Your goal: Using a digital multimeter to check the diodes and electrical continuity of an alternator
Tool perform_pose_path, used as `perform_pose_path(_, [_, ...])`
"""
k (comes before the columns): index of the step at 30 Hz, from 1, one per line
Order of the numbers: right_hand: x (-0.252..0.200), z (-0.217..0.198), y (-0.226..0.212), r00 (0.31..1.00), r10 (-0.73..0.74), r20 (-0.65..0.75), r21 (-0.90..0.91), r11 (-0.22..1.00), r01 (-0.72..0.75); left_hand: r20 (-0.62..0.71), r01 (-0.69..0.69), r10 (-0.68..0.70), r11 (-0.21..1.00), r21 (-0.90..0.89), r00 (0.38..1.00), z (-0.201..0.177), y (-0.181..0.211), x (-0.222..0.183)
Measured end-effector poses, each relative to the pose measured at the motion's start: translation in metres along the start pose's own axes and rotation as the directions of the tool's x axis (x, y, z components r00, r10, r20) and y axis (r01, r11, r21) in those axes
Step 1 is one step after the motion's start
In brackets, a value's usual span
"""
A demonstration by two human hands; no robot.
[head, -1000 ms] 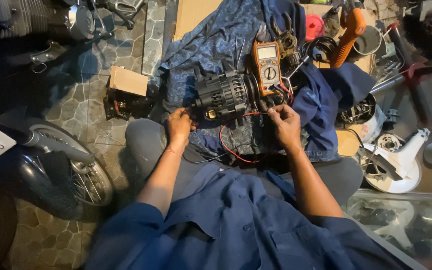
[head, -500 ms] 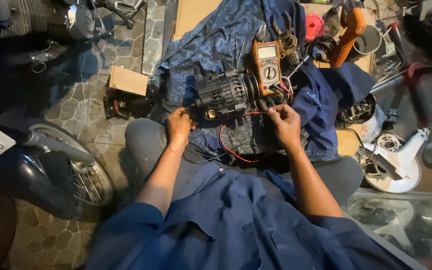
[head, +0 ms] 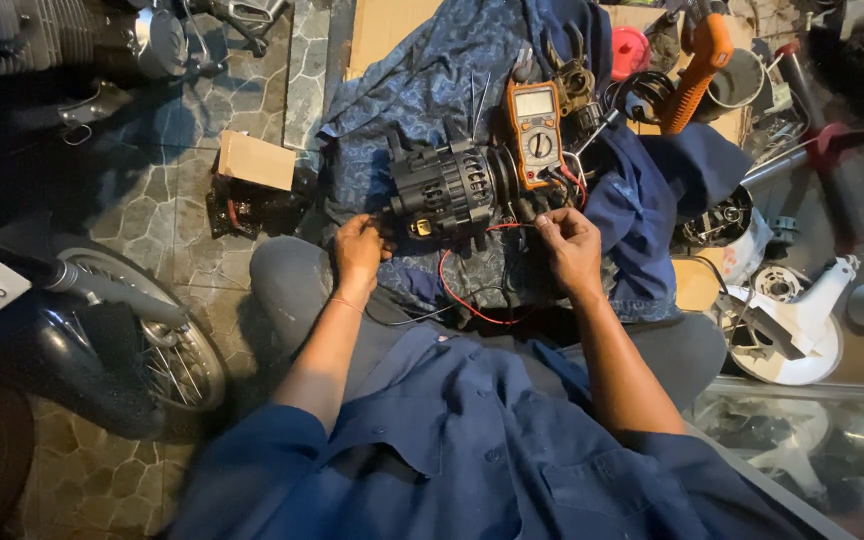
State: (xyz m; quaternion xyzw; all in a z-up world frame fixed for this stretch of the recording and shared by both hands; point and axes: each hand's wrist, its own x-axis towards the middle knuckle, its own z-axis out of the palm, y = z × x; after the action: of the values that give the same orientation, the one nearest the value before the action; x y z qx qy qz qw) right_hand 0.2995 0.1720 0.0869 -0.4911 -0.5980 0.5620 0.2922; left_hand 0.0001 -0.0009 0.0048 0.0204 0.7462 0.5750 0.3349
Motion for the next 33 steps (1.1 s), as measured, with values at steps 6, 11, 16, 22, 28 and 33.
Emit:
perform_pose_path(6, [0.001,0.0,0.0,1.0,-0.013,0.001,-0.003,1.0,0.013,-0.011,-0.017,0.017,1.0,0.007,1.0,0.001,0.002,0.0])
perform_pose_path(11, [-0.001,0.001,-0.005,1.0,-0.016,-0.006,0.021,1.0,0.016,-0.018,-0.016,0.016,1.0,0.002,1.0,0.002,0.008,-0.005])
perform_pose_path(16, [0.001,0.001,-0.003,1.0,-0.017,0.001,0.027,0.999,0.017,-0.01,-0.028,0.028,1.0,0.002,1.0,0.0,-0.003,0.001])
perform_pose_path(22, [0.0,0.001,-0.006,1.0,-0.014,0.0,0.031,0.999,0.014,-0.025,-0.043,0.043,0.999,0.001,0.999,0.0,0.0,0.001])
perform_pose_path(28, [-0.02,0.01,-0.034,0.998,-0.061,-0.018,-0.041,0.997,0.06,-0.05,-0.092,0.086,0.99,-0.108,0.995,-0.004,0.057,-0.054])
perform_pose_path(33, [-0.092,0.053,-0.098,0.929,0.026,0.369,0.011,0.999,-0.033,0.021,-0.156,0.172,0.934,-0.323,0.985,0.013,0.111,-0.143])
